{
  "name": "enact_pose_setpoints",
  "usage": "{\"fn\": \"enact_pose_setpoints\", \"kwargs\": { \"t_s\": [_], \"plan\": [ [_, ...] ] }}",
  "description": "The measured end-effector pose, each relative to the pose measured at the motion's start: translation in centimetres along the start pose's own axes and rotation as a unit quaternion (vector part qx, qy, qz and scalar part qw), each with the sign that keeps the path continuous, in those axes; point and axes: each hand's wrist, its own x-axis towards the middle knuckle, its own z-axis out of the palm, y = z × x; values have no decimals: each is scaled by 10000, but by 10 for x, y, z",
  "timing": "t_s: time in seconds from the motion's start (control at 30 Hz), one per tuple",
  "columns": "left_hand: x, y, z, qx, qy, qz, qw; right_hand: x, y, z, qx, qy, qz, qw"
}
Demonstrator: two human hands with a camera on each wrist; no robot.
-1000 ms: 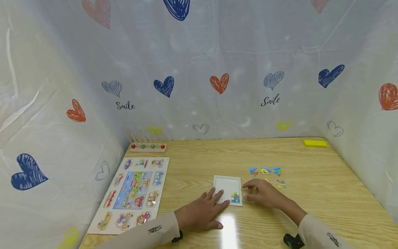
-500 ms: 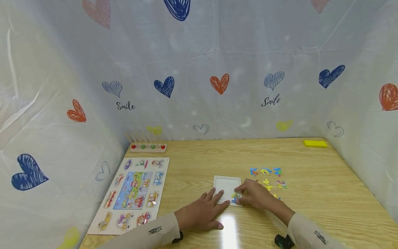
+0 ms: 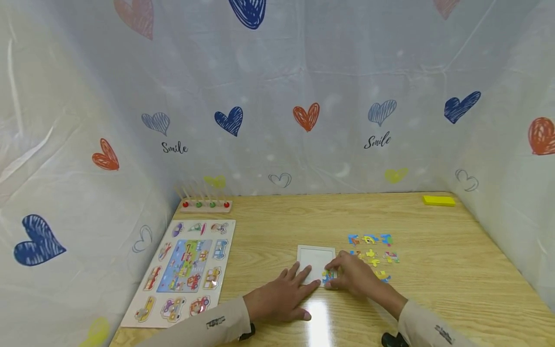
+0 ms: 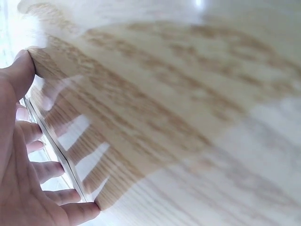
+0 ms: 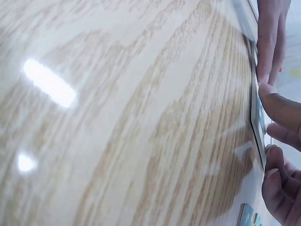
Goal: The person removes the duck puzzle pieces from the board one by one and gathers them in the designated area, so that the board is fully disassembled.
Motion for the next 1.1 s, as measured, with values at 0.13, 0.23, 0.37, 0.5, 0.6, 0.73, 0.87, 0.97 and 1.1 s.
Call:
{"fn": "enact_pose_setpoints", "kwargs": {
  "t_s": [0.13, 0.23, 0.37, 0.5, 0.6, 0.73, 0.87, 0.97, 1.1],
  "plan": [
    [-1, 0, 0, -8, 54, 7, 10000, 1, -1, 1, -106, 65, -175, 9998],
    [-2, 1, -1, -7, 31, -4, 10000, 1, -1, 1, -160, 46, -259, 9995],
    [-2, 2, -2, 20, 55, -14, 10000, 1, 0, 1, -118, -59, -302, 9995],
    [-3, 3, -4, 47, 94, -14, 9999, 2, 2, -1, -21, -182, -387, 9991],
    [-3, 3, -4, 51, 90, -16, 9999, 4, 3, -2, 17, -295, -435, 9986],
    [-3, 3, -3, 30, 55, -26, 10000, 8, 4, -3, 26, -427, -480, 9979],
    [-3, 2, -1, 52, 53, -33, 10000, 10, 5, -4, 102, -562, -646, 9963],
    [-2, 3, -1, 76, 85, -46, 9999, 11, 6, -5, 208, -646, -769, 9947],
    [-3, 3, -2, 20, 43, -88, 10000, 11, 7, -6, 289, -699, -863, 9934]
  ]
}}
